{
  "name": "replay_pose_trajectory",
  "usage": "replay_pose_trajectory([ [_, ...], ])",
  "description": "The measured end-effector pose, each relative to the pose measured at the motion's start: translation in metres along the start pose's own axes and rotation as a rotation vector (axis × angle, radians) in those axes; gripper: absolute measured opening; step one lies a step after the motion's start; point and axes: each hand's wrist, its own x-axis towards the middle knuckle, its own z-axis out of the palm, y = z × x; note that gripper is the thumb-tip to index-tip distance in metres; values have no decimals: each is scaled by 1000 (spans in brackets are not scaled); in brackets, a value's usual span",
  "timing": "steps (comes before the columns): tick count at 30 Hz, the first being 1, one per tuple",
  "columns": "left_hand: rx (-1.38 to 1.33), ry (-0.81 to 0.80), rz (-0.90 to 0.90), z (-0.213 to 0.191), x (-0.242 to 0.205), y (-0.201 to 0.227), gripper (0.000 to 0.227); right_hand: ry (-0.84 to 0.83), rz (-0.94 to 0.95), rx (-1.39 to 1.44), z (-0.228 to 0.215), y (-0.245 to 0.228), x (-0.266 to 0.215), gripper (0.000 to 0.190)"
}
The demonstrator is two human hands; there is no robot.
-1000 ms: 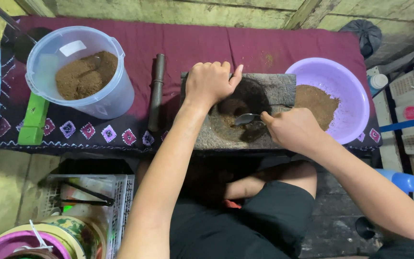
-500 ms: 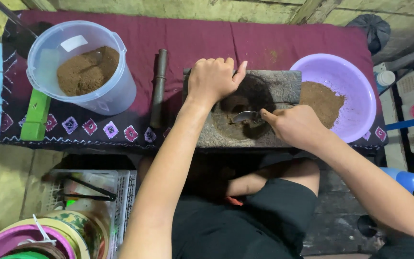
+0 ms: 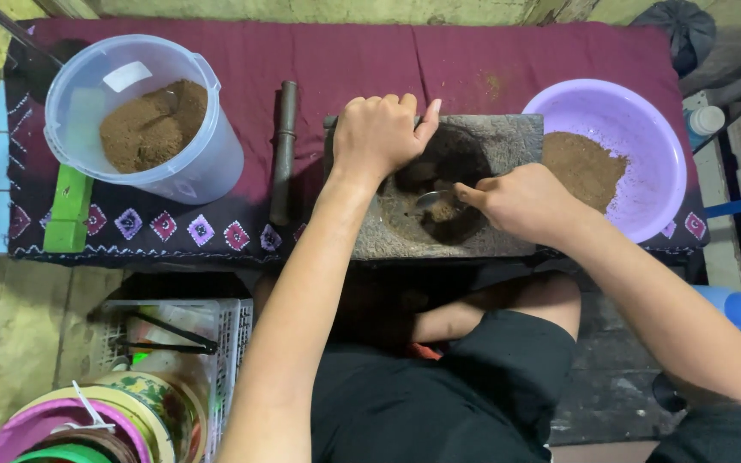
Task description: A person uses a metal spoon to scoop brown powder from a plastic bowl into a stone mortar at a steady pace.
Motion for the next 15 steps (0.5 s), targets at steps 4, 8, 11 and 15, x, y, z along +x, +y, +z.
replay_pose_trajectory([
  [4,-17,-3,-9,-1,1,0,50,-27,-14,-18,-11,14,-6,44],
  [8,-11,2,-3,2,0,-1,50,0,70,-166,-1,13,-9,46],
  [11,-5,-4,0,0,0,0,50,19,95,-122,-2,5,-10,32],
  [15,-11,-8,3,1,0,-1,50,-74,117,-103,0,-2,-10,35],
])
